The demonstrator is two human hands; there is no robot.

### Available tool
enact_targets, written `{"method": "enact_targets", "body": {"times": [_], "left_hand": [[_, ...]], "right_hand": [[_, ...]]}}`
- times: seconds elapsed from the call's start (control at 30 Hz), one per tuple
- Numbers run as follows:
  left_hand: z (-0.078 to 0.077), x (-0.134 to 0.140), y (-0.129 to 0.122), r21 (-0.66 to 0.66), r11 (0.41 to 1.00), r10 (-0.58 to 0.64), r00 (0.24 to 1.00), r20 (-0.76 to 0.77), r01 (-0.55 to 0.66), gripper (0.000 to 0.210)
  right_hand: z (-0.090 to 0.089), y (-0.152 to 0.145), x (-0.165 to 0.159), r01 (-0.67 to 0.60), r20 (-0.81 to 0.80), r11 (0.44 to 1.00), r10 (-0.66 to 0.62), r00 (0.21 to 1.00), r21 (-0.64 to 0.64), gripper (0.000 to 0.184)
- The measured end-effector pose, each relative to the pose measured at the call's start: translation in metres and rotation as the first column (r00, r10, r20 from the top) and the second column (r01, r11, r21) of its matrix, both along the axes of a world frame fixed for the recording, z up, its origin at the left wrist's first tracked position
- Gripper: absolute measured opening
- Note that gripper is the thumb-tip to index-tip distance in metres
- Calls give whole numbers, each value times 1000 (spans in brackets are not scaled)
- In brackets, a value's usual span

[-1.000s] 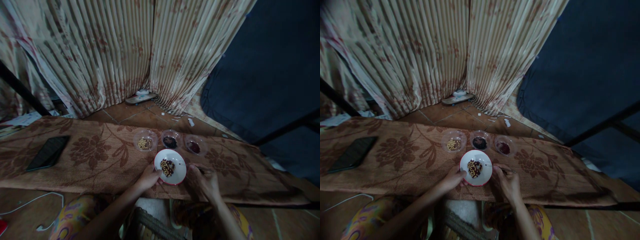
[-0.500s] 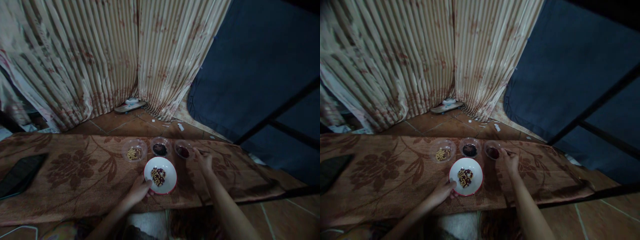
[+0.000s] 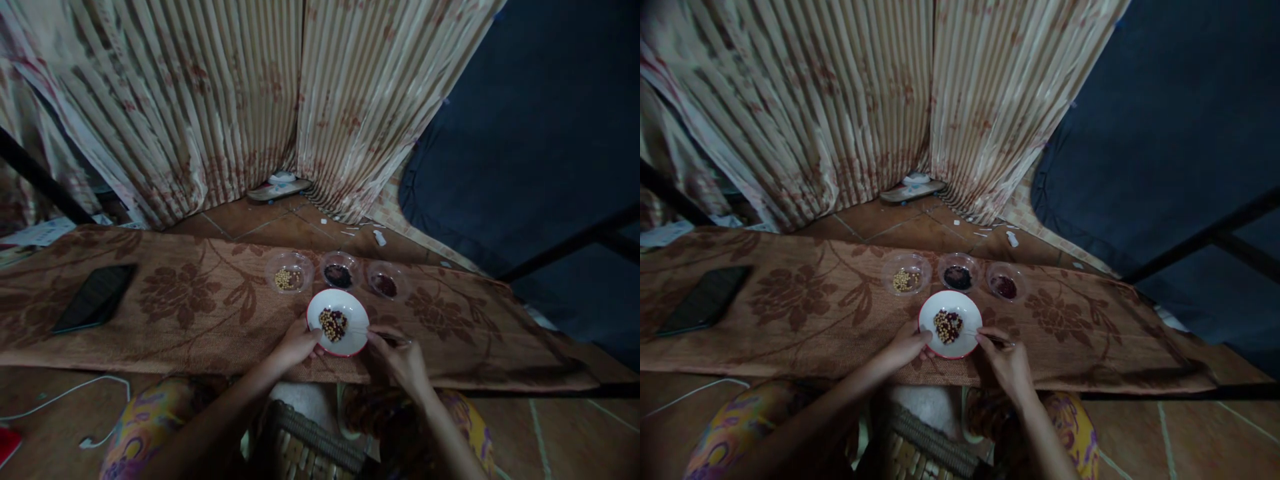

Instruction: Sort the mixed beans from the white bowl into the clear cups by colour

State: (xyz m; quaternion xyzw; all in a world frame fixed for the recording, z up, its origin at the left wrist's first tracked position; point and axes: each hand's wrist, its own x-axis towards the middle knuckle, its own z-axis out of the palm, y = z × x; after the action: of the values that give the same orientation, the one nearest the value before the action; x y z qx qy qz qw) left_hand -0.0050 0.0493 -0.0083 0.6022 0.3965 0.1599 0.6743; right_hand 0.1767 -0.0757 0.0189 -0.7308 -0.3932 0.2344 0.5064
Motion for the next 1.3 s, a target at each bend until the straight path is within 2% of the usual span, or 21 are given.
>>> {"method": "enact_targets", "body": {"times": [0.17, 0.43, 0.77, 1.03, 1.3], "left_hand": [[-4, 0, 1, -18, 1000, -10, 1000, 6, 10, 26], [-11, 0, 1, -2, 1000, -31, 999, -8, 31, 23], [-5, -1, 0, -20, 1000, -14, 1000, 5, 14, 22], [6, -1, -1, -11, 1000, -14, 1000, 5, 14, 23], [5, -1, -1, 0, 1000, -8, 1000, -9, 8, 21]], "right_hand": [[-7, -1, -4, 18, 70, 1000, -17, 997, -14, 35], [-7, -1, -5, -56, -2, 994, 56, 998, -94, 40], [-15, 0, -5, -35, 26, 997, 37, 999, -75, 39], [-9, 3, -10, -22, 105, 999, 25, 994, -35, 32], [-9, 2, -8, -14, 128, 999, 20, 992, -49, 31]]}}
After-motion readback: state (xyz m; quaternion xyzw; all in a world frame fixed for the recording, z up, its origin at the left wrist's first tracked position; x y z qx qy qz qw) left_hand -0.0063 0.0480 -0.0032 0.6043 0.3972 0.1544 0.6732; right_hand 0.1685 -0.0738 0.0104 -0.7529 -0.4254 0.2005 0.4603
